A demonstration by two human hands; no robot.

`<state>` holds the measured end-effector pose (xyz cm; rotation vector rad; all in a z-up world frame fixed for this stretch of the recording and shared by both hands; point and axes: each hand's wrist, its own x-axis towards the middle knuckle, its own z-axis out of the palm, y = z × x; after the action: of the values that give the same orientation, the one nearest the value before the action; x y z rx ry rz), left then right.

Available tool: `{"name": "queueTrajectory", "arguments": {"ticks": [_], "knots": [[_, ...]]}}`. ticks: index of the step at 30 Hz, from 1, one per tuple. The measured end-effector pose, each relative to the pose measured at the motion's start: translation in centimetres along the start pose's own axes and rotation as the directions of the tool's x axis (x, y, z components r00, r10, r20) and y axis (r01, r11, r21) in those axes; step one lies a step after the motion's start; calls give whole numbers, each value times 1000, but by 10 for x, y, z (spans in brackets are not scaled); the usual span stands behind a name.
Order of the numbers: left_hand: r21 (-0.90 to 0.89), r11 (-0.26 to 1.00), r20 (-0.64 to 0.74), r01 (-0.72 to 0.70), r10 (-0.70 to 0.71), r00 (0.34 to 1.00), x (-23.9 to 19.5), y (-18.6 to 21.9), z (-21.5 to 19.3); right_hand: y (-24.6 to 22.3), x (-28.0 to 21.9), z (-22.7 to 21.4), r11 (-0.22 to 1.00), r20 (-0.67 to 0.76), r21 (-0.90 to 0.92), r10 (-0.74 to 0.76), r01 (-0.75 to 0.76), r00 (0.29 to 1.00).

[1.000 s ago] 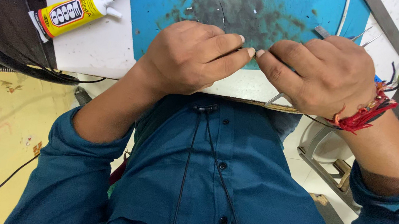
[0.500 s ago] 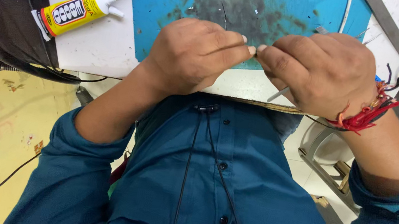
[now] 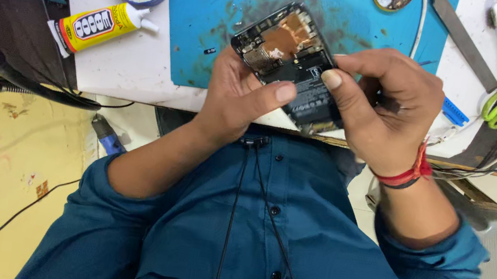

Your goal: The person uses tweezers to carefully manipulate and remove small components from the interior of a disassembled smartphone. They work on the battery area and circuit board, picking at adhesive or connectors while the phone rests on a blue workbench mat.

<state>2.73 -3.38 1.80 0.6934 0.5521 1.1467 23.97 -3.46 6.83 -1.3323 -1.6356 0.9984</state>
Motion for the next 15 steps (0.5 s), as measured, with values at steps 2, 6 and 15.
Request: {"name": "queueTrajectory", "arguments": {"ticks": [2, 6, 15], "knots": [[28, 999, -48, 26, -24, 999, -6, -7, 6, 6, -15, 9, 983, -41, 176, 67, -59, 997], [87, 995, -142, 48, -35, 989, -13, -8, 20, 12, -35, 20, 929, -94, 348, 168, -125, 981], [143, 984, -156, 104, -81, 984, -18, -1, 27, 10, -54, 17, 931, -61, 324, 195, -165, 979]]}}
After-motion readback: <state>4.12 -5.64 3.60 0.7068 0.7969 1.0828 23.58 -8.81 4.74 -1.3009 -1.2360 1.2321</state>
